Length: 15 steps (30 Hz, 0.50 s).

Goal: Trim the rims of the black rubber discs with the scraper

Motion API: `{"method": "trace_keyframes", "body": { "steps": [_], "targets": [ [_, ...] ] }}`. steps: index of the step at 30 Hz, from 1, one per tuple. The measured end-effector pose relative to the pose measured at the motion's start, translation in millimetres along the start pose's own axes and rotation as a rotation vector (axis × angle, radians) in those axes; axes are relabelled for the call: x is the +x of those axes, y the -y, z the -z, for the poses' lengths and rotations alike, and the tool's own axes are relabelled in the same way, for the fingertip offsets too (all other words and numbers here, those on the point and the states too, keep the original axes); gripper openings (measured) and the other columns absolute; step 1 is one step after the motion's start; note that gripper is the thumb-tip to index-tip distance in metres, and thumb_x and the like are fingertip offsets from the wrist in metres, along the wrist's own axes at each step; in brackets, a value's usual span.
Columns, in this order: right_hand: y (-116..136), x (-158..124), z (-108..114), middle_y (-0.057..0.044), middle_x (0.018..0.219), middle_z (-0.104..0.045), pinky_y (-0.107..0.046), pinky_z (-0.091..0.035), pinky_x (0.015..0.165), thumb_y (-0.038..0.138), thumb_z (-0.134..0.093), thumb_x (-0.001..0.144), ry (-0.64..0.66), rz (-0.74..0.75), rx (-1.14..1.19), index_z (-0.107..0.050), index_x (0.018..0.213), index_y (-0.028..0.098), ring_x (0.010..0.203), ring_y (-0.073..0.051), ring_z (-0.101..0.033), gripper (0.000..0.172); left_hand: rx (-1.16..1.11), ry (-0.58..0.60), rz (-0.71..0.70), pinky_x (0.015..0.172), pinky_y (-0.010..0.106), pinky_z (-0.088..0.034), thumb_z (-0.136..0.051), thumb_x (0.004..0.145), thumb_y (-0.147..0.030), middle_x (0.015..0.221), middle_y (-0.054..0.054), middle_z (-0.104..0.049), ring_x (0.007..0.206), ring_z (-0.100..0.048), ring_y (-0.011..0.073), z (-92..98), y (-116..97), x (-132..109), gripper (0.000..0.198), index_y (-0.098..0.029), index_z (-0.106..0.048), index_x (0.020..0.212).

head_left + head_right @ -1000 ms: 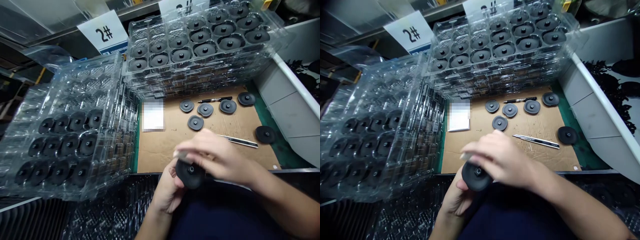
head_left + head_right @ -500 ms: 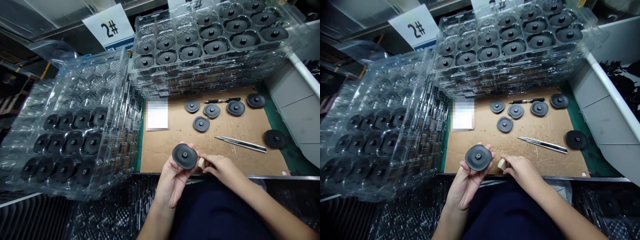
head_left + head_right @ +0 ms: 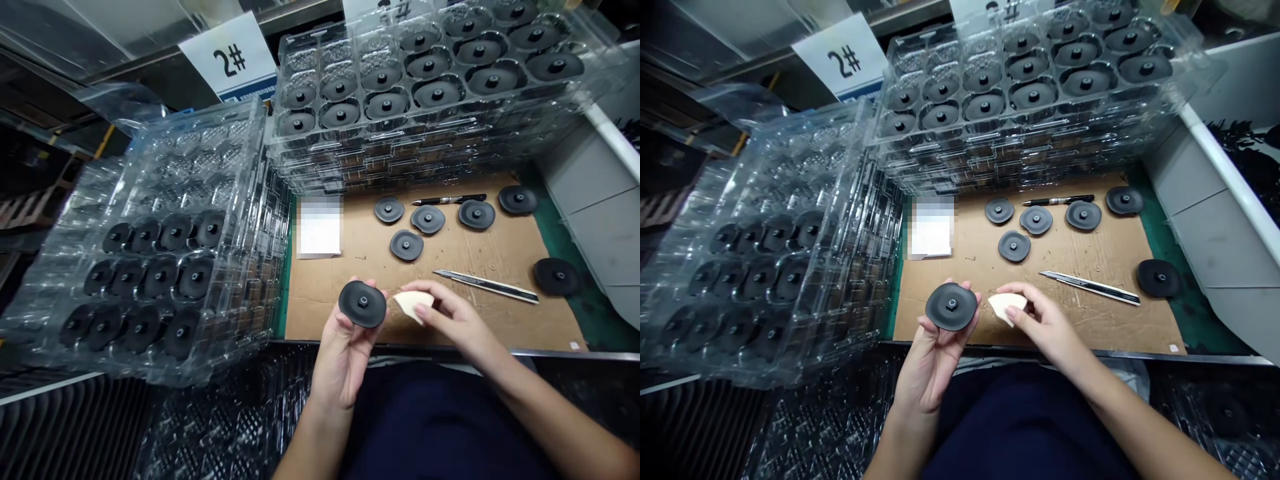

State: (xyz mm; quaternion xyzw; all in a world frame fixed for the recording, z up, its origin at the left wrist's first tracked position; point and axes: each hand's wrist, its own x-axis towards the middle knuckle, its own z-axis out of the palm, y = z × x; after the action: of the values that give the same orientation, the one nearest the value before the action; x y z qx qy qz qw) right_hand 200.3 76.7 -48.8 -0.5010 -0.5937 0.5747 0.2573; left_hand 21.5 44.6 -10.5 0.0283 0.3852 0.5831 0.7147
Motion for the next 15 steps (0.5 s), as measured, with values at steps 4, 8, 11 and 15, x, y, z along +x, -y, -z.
{"method": "trace_keyframes", "body": {
  "steps": [4, 8, 11, 15],
  "targets": [
    [30, 1, 13, 0.002, 0.098, -0.062, -0.015, -0.040, 0.063, 0.033, -0.056, 0.087, 0.061, -0.074, 0.426, -0.059, 0.112, 0.027, 0.079, -0.009, -0.053, 0.025, 0.035, -0.010, -0.047, 0.099, 0.037, -0.045, -0.061, 0.080, -0.032, 0.125, 0.010, -0.059, 0.116, -0.055, 0.0280, -1.0, 3, 1, 0.043, -0.018, -0.055, 0.121],
    [37, -3, 8, 0.001, 0.096, -0.063, -0.013, -0.038, 0.057, 0.032, -0.057, 0.087, 0.087, -0.170, 0.627, -0.062, 0.108, 0.025, 0.073, -0.007, -0.050, 0.023, 0.046, 0.030, -0.066, 0.098, 0.037, -0.045, -0.061, 0.080, -0.031, 0.125, 0.009, -0.059, 0.115, -0.056, 0.0260, -4.4, 7, -2, 0.043, -0.021, -0.055, 0.122],
    [33, -6, 7, -0.001, 0.100, -0.063, -0.016, -0.040, 0.057, 0.033, -0.056, 0.087, 0.046, -0.168, 0.581, -0.062, 0.107, 0.024, 0.074, -0.009, -0.052, 0.023, 0.062, 0.041, -0.069, 0.096, 0.036, -0.046, -0.064, 0.078, -0.031, 0.126, 0.010, -0.058, 0.115, -0.056, 0.0262, -6.4, 9, -4, 0.046, -0.022, -0.055, 0.122],
    [46, -8, 8, -0.001, 0.101, -0.063, -0.021, -0.045, 0.066, 0.031, -0.056, 0.087, -0.048, 0.037, 0.224, -0.062, 0.108, 0.026, 0.082, -0.013, -0.057, 0.023, 0.105, 0.023, -0.076, 0.096, 0.034, -0.046, -0.068, 0.075, -0.032, 0.126, 0.009, -0.058, 0.115, -0.055, 0.0241, -7.8, 12, -5, 0.052, -0.021, -0.054, 0.123]
  ]
}}
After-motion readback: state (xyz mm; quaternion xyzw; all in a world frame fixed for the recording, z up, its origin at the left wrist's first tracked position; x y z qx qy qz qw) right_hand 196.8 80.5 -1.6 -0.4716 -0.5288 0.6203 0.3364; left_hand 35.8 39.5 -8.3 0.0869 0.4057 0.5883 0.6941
